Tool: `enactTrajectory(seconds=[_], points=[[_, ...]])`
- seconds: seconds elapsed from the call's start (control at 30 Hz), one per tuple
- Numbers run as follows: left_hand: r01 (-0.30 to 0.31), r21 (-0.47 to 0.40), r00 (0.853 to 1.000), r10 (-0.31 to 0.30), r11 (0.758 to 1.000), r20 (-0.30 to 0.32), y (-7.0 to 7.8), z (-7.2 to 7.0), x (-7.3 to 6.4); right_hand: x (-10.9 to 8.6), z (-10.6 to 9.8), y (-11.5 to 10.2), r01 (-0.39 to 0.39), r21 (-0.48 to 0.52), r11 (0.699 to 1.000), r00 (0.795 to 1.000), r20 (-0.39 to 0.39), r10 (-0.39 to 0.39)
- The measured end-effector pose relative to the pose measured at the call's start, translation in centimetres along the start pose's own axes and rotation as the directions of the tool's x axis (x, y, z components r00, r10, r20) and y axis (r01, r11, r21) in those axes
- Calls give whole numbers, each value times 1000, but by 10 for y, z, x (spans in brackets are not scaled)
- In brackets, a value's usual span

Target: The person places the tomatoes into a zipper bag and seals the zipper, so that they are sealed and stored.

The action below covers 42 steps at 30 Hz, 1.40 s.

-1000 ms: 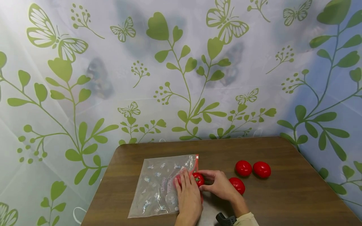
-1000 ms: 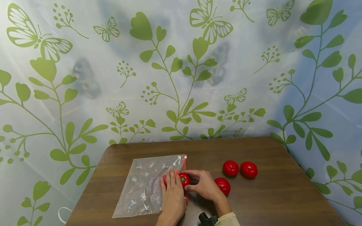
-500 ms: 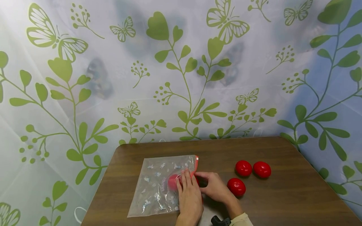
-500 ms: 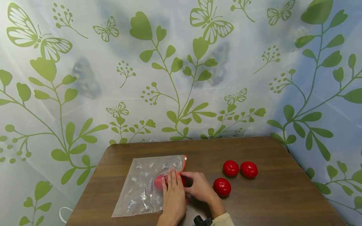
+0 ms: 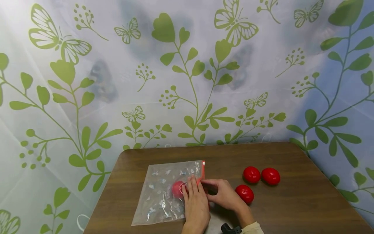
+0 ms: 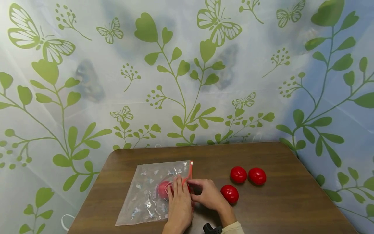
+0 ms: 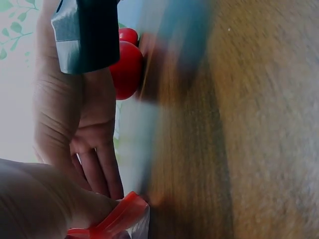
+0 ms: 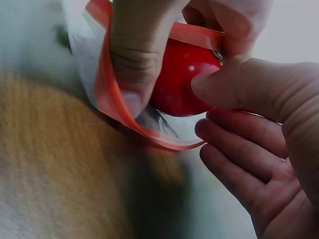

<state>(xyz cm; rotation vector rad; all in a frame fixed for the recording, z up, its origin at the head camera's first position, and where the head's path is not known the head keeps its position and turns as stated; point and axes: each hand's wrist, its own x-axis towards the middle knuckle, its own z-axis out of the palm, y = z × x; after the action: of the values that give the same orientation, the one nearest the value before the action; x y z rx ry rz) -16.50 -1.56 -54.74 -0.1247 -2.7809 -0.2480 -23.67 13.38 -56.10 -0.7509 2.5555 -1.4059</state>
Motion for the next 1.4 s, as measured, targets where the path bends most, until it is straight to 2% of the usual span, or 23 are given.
enactTrajectory(seconds=[0.1, 0.27, 0.63, 0.97, 1.13, 1.4], points=[[0, 3, 1000, 0, 1000, -3, 0, 0, 0, 0, 2, -1, 14, -41, 999, 1000, -16, -15], [8, 1, 1000, -8, 1000, 3, 0, -1, 0, 5, 9, -5, -8, -103, 995, 999, -45, 3], [23, -19, 999, -23, 1000, 40, 1, -2, 0, 7, 13, -8, -24, -136, 990, 998, -62, 16], [25, -25, 996, -23, 999, 81, 0, -3, 2, -4, -16, -11, -57, 21, 998, 998, -1, 57], [15, -3, 998, -14, 1000, 64, 0, -3, 2, -12, -31, -16, -25, -3, 1000, 999, -30, 25], [14, 5, 999, -14, 1000, 49, 0, 0, 2, -28, -58, -19, -51, -60, 997, 995, -90, 45]])
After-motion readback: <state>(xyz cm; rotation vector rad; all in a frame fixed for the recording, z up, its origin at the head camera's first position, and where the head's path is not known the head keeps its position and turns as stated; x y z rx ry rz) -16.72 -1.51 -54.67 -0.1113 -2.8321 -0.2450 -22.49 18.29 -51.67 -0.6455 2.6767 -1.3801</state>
